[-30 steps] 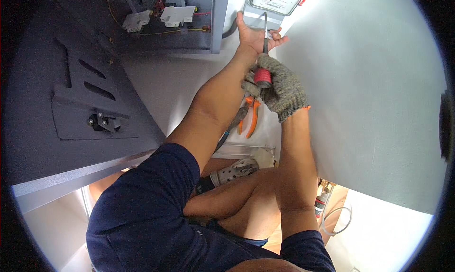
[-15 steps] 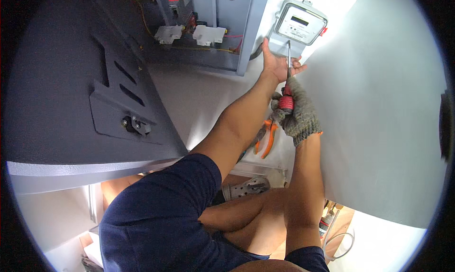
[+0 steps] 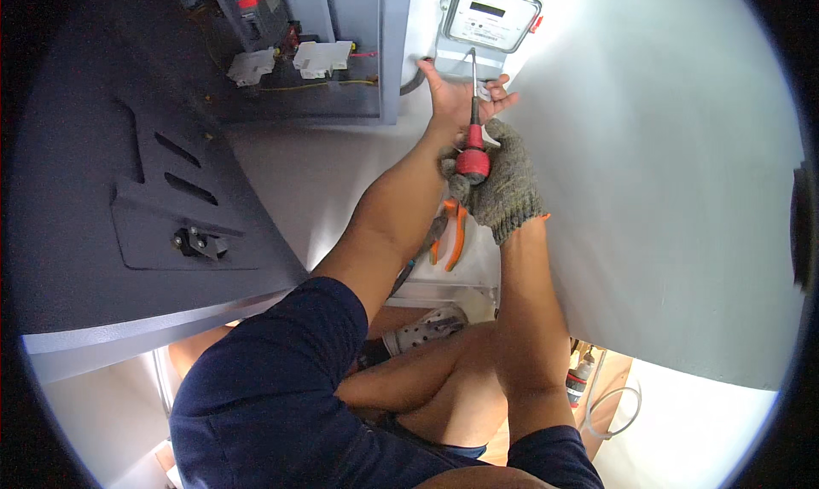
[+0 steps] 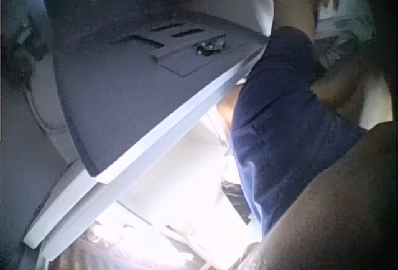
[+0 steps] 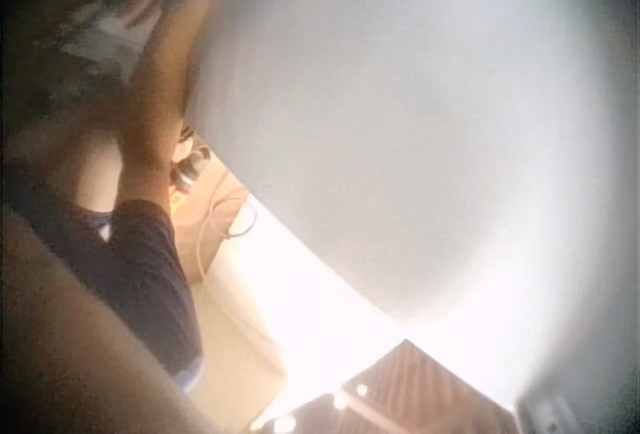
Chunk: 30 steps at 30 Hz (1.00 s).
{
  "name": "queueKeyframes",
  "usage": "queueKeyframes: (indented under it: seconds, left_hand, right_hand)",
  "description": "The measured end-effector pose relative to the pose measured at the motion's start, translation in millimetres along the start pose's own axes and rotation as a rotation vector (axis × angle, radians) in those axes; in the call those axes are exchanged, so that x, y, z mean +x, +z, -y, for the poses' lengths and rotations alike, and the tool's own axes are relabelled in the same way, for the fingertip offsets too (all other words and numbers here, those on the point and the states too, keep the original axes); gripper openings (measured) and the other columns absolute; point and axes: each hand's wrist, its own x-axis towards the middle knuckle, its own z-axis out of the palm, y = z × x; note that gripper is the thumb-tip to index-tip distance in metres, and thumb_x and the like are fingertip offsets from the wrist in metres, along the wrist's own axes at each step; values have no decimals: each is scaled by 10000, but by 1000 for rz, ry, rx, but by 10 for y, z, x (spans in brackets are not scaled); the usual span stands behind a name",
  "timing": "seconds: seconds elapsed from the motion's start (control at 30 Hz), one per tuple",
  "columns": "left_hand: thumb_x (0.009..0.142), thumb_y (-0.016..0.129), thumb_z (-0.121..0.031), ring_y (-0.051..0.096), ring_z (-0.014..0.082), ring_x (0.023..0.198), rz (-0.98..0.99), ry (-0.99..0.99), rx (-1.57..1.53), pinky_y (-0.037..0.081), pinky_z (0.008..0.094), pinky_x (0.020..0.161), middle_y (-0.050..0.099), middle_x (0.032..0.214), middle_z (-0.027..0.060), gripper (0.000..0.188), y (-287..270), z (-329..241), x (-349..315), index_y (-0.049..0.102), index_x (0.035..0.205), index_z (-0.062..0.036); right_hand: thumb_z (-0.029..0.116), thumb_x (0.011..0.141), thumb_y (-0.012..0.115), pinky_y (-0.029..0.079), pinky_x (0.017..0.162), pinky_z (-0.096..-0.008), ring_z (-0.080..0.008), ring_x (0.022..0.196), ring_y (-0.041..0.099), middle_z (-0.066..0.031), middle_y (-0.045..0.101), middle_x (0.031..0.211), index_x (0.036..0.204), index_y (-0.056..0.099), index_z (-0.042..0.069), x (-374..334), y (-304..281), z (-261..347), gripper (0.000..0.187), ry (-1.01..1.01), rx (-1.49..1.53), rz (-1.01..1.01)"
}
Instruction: The recorder is installing or replacing an electrical meter in a cabinet, using a screwdriver and pliers to secure wires and components.
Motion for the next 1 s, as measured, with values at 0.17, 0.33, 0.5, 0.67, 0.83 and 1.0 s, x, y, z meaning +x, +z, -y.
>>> queueKeyframes:
  seconds: [0.17,0.33,0.5,0.67,0.83,1.0]
  left_hand:
    - [690,239,-940,410,219,680,96,17,-82,375,565,1025,469,982,212,1237,-22,-19,38,318,1386,80]
    - [687,335,-884,386,230,659,-95,11,-106,393,566,965,466,888,181,1142,92,18,18,408,1318,66]
    - [657,351,-911,397,237,672,-117,37,-60,394,565,970,469,896,186,1179,24,-17,-8,405,1318,64]
    - [648,324,-946,406,241,681,-36,-3,-140,388,579,982,482,921,198,1217,7,30,20,400,1321,65]
    - [663,311,-933,401,237,678,-139,31,-132,384,589,976,480,914,199,1196,39,-26,44,401,1321,61]
    - [684,300,-908,389,233,668,-149,-3,-64,404,583,951,475,904,196,1150,44,-33,56,407,1329,39]
  right_hand:
    - [176,929,569,550,548,-342,-252,740,619,-126,596,888,1003,548,-11,-45,53,-94,202,-33,-140,-33]
    - [133,939,546,569,630,-366,-260,837,632,-132,604,946,1080,570,-20,37,-160,-2,210,-13,-277,-26]
    - [253,924,585,562,562,-345,-229,702,614,-128,617,856,909,580,23,-13,-27,-76,230,-74,-258,-72]
    - [201,946,518,574,612,-355,-238,747,625,-127,617,895,962,579,30,314,-554,-154,183,-510,-947,146]
    - [169,932,561,585,647,-366,-248,776,629,-121,604,919,1057,561,30,96,-229,-87,187,-149,-457,-46]
    - [239,930,568,572,607,-361,-264,732,623,-131,611,887,1006,556,36,293,-394,-152,217,-279,-544,99]
